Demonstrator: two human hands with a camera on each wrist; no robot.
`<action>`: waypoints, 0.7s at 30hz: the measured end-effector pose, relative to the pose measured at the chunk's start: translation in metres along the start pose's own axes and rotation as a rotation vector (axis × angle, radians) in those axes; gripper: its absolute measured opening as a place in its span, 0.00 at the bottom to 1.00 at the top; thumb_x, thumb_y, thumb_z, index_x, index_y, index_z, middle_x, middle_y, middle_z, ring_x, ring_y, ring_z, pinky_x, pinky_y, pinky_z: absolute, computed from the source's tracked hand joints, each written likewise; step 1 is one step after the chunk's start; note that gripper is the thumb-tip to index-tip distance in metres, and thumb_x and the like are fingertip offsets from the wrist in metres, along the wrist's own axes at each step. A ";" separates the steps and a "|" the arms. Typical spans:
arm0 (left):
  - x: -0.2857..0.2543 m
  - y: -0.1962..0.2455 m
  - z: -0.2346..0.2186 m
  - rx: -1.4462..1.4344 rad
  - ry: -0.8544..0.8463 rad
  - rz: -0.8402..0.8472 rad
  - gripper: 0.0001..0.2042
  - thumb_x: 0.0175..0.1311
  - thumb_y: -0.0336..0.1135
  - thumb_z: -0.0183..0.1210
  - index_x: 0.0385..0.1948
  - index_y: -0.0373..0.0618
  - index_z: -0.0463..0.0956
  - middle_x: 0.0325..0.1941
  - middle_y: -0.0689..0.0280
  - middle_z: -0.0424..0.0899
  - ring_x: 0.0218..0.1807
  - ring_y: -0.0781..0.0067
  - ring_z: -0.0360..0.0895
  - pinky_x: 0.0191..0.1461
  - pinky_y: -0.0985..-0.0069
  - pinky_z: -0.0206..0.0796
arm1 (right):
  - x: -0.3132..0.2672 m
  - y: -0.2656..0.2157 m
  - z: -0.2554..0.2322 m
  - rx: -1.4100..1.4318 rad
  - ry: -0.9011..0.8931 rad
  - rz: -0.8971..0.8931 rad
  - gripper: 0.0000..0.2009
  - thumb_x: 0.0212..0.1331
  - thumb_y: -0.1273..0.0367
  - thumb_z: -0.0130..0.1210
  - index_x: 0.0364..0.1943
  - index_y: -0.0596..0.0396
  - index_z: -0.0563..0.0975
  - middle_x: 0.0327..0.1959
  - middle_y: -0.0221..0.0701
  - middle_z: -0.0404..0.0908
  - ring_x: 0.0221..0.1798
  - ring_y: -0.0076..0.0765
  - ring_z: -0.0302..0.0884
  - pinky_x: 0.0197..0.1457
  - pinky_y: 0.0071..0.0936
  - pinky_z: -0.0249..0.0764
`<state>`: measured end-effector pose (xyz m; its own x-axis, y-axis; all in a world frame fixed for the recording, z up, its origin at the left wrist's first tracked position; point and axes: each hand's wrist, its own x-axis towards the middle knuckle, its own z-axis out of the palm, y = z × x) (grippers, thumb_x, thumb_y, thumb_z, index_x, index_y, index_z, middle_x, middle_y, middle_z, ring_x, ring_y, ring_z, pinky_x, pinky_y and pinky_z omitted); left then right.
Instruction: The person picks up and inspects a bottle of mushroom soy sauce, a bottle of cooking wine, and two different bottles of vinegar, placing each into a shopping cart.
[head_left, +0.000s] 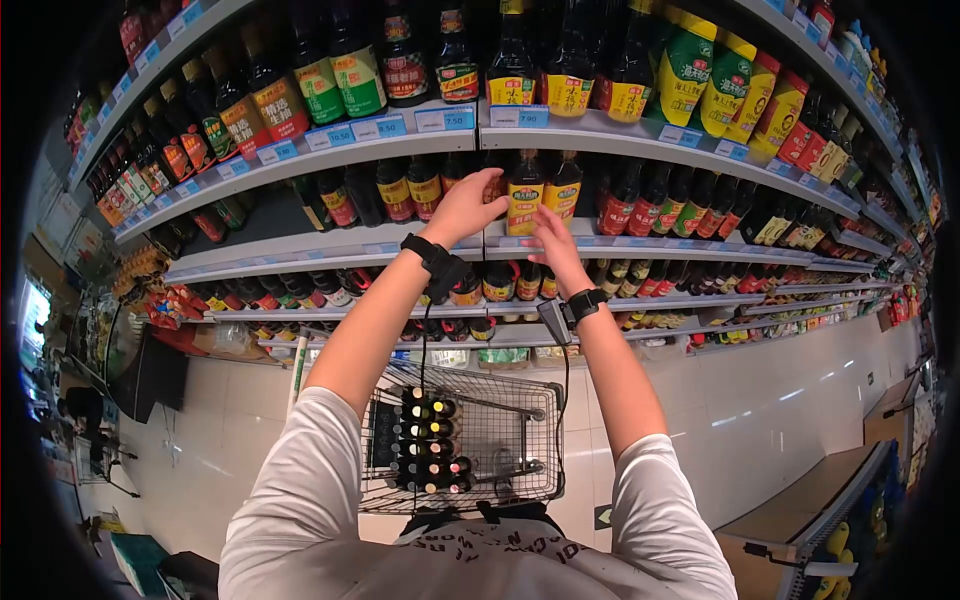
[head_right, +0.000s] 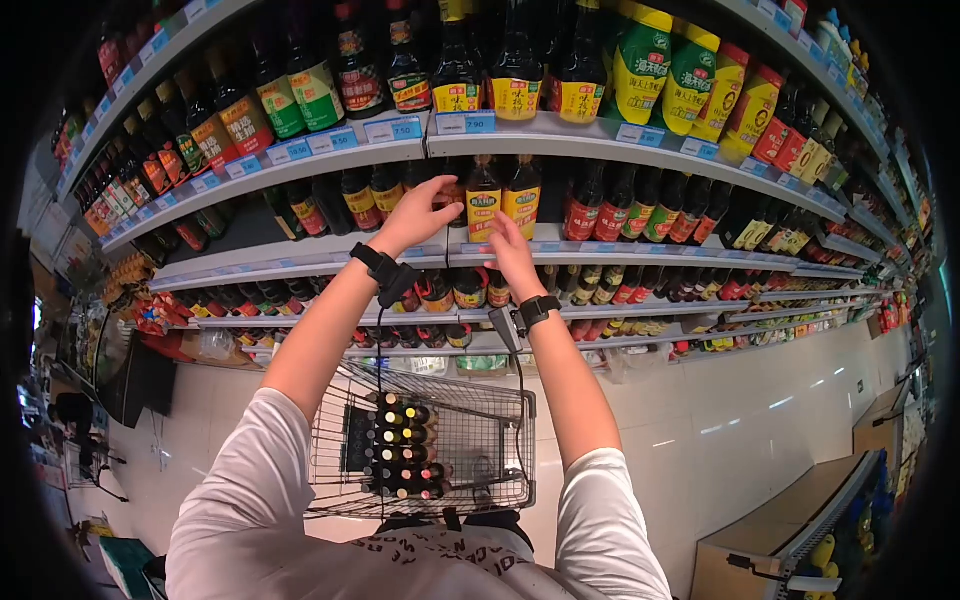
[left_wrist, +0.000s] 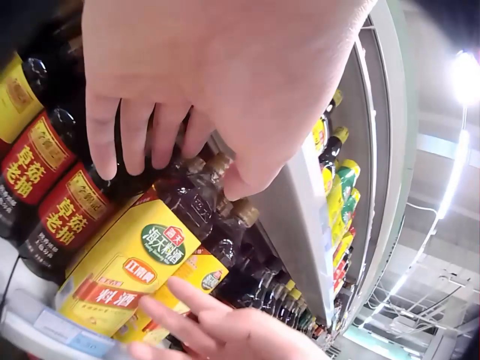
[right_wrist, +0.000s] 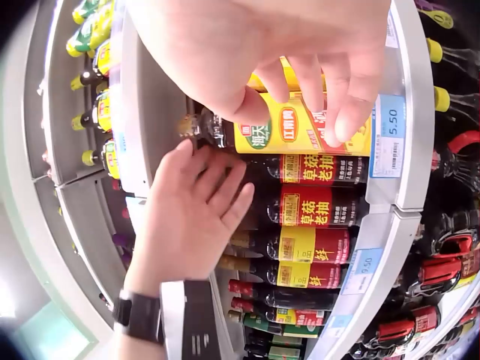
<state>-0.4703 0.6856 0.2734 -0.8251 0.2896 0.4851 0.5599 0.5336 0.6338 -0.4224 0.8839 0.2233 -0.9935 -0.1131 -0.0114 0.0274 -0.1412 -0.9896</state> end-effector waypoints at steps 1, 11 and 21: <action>0.015 0.002 0.002 0.048 0.011 -0.019 0.25 0.61 0.42 0.61 0.56 0.36 0.71 0.54 0.49 0.79 0.52 0.59 0.80 0.56 0.69 0.71 | 0.009 0.010 -0.001 0.026 0.025 0.006 0.28 0.65 0.67 0.46 0.70 0.48 0.58 0.68 0.32 0.65 0.45 0.26 0.78 0.41 0.22 0.74; 0.056 0.005 0.032 0.112 0.120 -0.019 0.24 0.56 0.52 0.65 0.41 0.35 0.79 0.39 0.53 0.86 0.41 0.56 0.83 0.46 0.68 0.72 | 0.014 0.047 -0.002 0.085 -0.003 0.045 0.27 0.64 0.66 0.47 0.69 0.47 0.62 0.66 0.37 0.66 0.45 0.27 0.79 0.40 0.22 0.75; -0.028 0.014 0.034 -0.166 0.268 0.255 0.16 0.52 0.35 0.70 0.41 0.43 0.77 0.34 0.59 0.84 0.34 0.64 0.81 0.37 0.72 0.70 | -0.011 0.046 0.021 0.034 -0.108 0.039 0.26 0.65 0.62 0.49 0.66 0.55 0.64 0.56 0.29 0.76 0.45 0.25 0.79 0.41 0.23 0.76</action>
<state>-0.4421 0.7125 0.2480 -0.6217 0.1670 0.7652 0.7667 0.3298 0.5509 -0.4075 0.8578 0.1811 -0.9741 -0.2238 -0.0323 0.0711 -0.1677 -0.9833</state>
